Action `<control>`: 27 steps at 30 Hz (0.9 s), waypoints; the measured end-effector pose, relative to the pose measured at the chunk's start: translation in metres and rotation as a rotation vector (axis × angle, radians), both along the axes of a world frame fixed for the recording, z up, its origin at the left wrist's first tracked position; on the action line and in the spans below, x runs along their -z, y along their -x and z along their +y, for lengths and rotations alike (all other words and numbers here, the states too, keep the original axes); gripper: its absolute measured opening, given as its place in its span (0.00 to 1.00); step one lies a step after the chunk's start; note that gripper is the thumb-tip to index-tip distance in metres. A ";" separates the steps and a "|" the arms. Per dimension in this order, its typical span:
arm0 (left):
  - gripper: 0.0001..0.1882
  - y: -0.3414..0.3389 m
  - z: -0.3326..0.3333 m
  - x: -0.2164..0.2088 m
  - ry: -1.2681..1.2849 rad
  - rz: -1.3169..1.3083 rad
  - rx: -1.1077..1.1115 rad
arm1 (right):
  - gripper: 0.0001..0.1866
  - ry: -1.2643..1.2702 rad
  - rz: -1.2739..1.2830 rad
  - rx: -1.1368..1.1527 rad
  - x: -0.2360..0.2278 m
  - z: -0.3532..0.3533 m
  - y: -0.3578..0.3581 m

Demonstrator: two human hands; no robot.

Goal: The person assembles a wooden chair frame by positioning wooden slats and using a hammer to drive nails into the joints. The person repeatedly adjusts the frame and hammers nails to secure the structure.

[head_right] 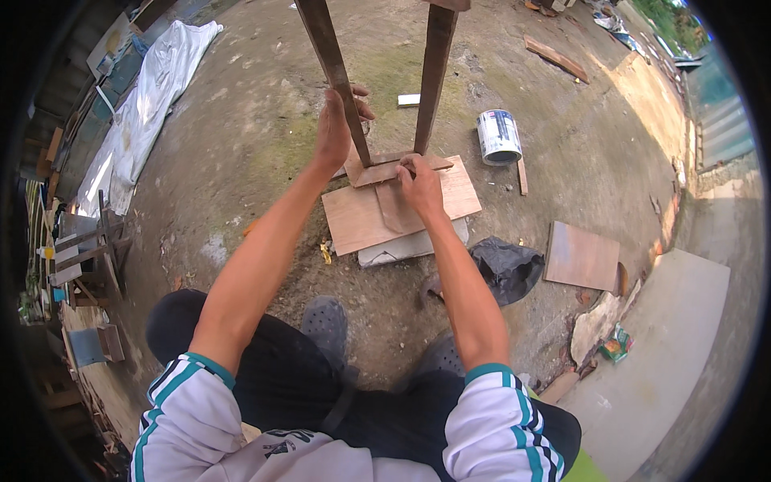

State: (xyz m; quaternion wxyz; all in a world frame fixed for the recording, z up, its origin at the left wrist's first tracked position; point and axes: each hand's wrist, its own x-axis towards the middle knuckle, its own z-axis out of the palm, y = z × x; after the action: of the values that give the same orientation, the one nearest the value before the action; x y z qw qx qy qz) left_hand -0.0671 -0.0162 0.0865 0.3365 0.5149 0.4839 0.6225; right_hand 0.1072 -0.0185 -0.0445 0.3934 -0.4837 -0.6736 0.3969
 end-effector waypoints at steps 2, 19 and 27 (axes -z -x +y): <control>0.39 0.001 0.003 0.001 0.001 0.042 -0.007 | 0.07 -0.083 -0.002 -0.019 0.008 -0.003 -0.005; 0.35 -0.007 0.001 -0.002 -0.008 0.007 -0.001 | 0.09 -0.058 0.042 0.137 0.019 -0.030 0.012; 0.42 -0.003 0.002 0.001 0.030 0.042 -0.012 | 0.13 0.169 -0.005 0.179 0.006 -0.034 0.020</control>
State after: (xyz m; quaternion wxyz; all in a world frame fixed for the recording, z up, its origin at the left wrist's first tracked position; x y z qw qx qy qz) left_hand -0.0641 -0.0147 0.0860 0.3300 0.5200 0.5031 0.6063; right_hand 0.0870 -0.0520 -0.0506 0.3835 -0.5744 -0.5928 0.4142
